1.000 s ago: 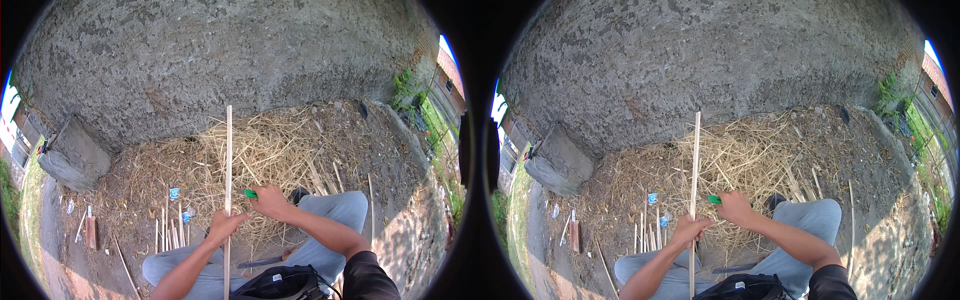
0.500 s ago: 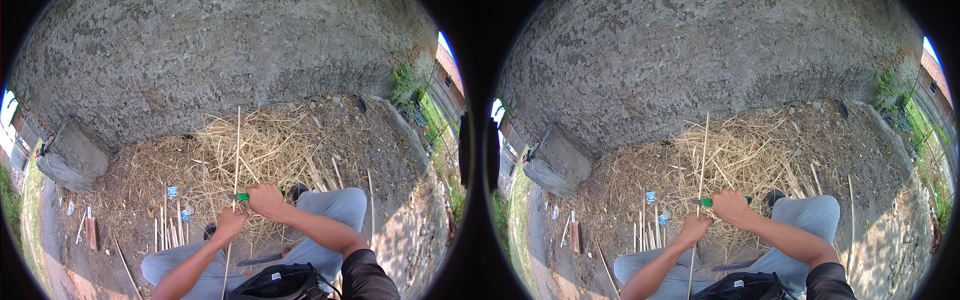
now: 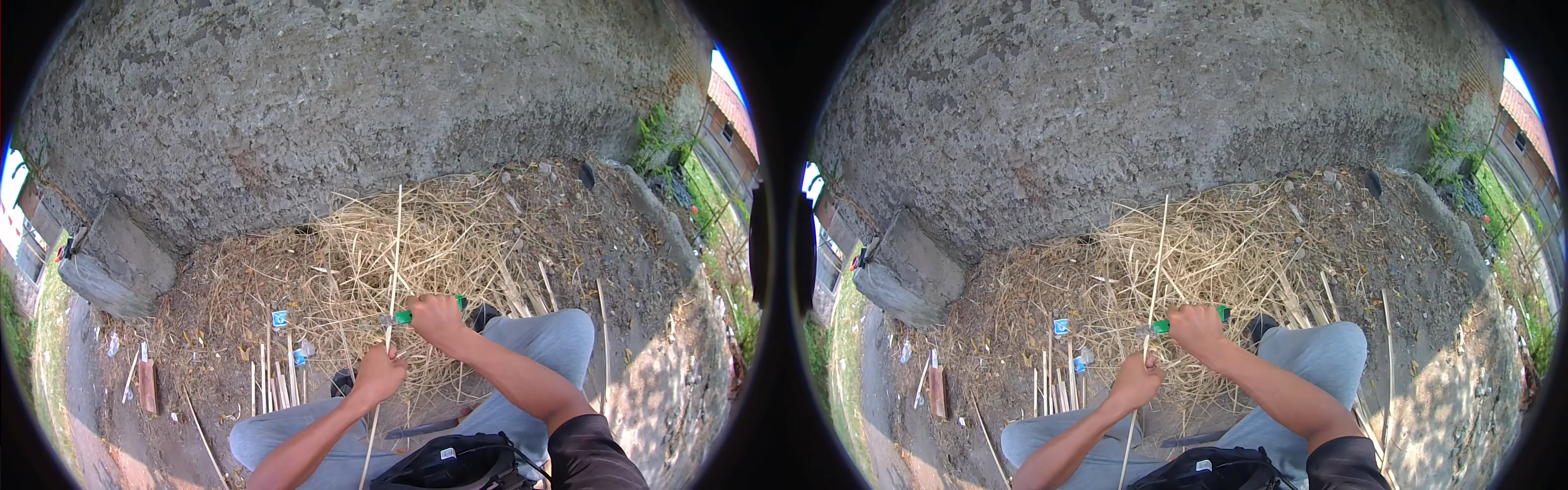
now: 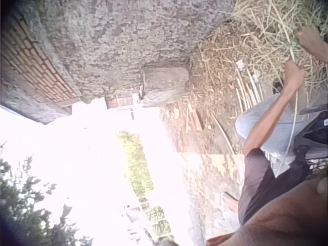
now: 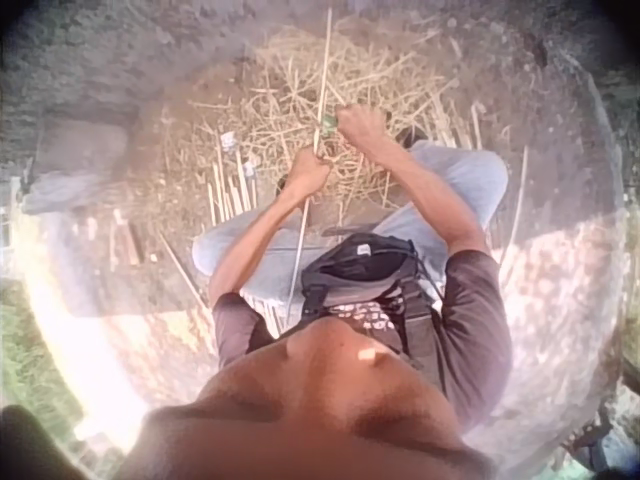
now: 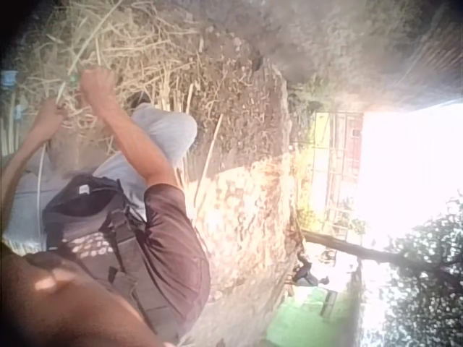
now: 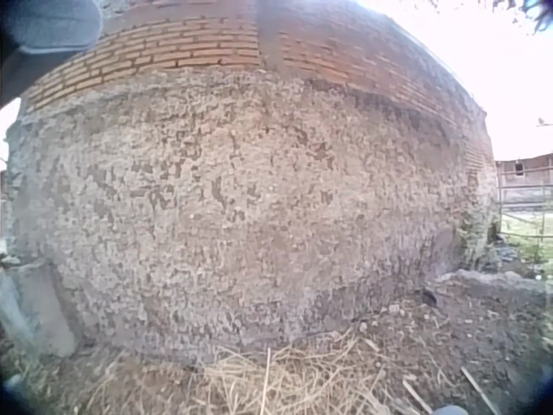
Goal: The person scrapes bamboo sticks with a utility knife while holding them by hand.
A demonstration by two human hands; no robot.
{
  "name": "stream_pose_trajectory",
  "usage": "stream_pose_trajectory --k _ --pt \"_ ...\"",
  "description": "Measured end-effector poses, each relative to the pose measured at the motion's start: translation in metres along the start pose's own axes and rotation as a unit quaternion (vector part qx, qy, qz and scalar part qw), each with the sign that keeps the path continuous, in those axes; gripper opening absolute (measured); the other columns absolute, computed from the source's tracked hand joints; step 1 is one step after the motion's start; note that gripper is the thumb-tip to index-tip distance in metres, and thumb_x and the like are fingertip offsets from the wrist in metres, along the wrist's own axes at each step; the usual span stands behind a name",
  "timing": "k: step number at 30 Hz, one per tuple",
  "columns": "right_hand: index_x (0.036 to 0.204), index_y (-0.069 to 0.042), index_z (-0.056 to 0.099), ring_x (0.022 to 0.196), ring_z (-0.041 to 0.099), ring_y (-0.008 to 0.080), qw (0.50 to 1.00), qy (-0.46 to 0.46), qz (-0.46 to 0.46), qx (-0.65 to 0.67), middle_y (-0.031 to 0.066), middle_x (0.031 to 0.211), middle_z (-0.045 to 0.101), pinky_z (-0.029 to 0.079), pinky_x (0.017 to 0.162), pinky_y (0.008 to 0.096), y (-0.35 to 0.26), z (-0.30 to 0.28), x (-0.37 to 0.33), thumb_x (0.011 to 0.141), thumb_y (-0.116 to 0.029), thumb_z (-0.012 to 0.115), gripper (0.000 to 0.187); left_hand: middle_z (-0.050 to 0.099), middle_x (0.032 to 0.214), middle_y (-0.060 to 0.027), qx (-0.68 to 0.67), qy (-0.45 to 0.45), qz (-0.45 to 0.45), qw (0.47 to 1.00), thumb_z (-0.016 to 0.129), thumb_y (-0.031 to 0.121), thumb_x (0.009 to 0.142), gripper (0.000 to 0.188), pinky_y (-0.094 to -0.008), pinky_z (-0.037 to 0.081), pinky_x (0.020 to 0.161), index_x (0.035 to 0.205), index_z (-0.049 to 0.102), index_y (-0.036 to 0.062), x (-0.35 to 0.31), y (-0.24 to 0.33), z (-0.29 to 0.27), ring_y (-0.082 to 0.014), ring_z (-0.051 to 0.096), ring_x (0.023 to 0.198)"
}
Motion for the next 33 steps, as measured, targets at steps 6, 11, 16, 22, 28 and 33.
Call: stream_pose_trajectory --k 6,11,16,22,28,33 --pt "0.072 -0.005 0.067 0.064 0.071 0.0317 0.989 -0.04 0.134 -0.045 0.0147 0.069 0.069 0.055 0.053 0.0416 0.05 0.0 0.016 0.08 -0.011 0.059 0.012 0.055 0.062 -0.0208 -0.003 -0.065 -0.026 0.998 0.059 0.012 0.077 0.017 -0.0439 0.044 0.06 0.072 0.049 -0.0012 -0.019 0.008 0.014 -0.0361 0.057 0.06" --pt "0.072 -0.003 0.069 0.068 0.07 0.0353 0.98 -0.007 0.192 -0.051 0.0187 0.071 0.068 0.055 0.058 0.0458 0.124 -0.008 0.019 0.083 -0.012 0.06 0.016 0.062 0.074 -0.0295 0.061 -0.116 -0.002 0.991 0.057 0.014 0.078 0.019 -0.049 0.049 0.069 0.081 0.055 -0.0046 -0.034 -0.006 0.04 -0.0474 0.063 0.074" --pt "0.073 -0.003 0.069 0.068 0.07 0.0358 0.978 -0.012 0.199 -0.059 0.019 0.074 0.068 0.055 0.059 0.0459 0.131 0.008 0.019 0.083 -0.012 0.061 0.016 0.062 0.074 -0.0296 0.108 -0.131 -0.035 0.985 0.057 0.015 0.078 0.021 -0.0491 0.05 0.071 0.083 0.055 -0.006 -0.048 -0.018 0.038 -0.0477 0.063 0.076" --pt "0.082 -0.005 0.072 0.077 0.072 0.0315 0.967 -0.119 0.209 -0.088 0.0147 0.082 0.071 0.058 0.064 0.0411 0.163 0.056 0.042 0.084 -0.012 0.063 0.012 0.051 0.056 -0.0189 0.071 -0.082 -0.002 0.994 0.058 0.015 0.077 0.021 -0.0446 0.043 0.059 0.069 0.047 -0.0004 -0.041 -0.03 0.019 -0.0356 0.054 0.057" --pt "0.093 -0.006 0.072 0.091 0.072 0.0262 0.932 -0.21 0.245 -0.166 0.0121 0.094 0.072 0.058 0.073 0.0379 0.232 0.089 0.053 0.085 -0.012 0.065 0.012 0.051 0.056 -0.0092 -0.019 -0.228 -0.109 0.967 0.061 0.016 0.078 0.022 -0.0381 0.038 0.052 0.065 0.048 0.0032 -0.058 -0.081 0.025 -0.021 0.051 0.051" --pt "0.101 -0.005 0.072 0.097 0.07 0.0291 0.913 -0.298 0.243 -0.136 0.0154 0.104 0.071 0.058 0.078 0.0387 0.232 0.071 0.04 0.081 -0.013 0.07 0.021 0.037 0.052 0.0038 -0.257 -0.23 -0.241 0.907 0.058 0.003 0.085 0.034 -0.0271 0.02 0.036 0.066 0.032 0.0142 -0.058 -0.09 0.015 -0.0057 0.031 0.039"
Point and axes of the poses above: each hand's wrist, its own x-axis towards the middle knuckle, its own z-axis out of the palm, y = z × x, the point moved 10 cm from there along x, towards the middle knuckle
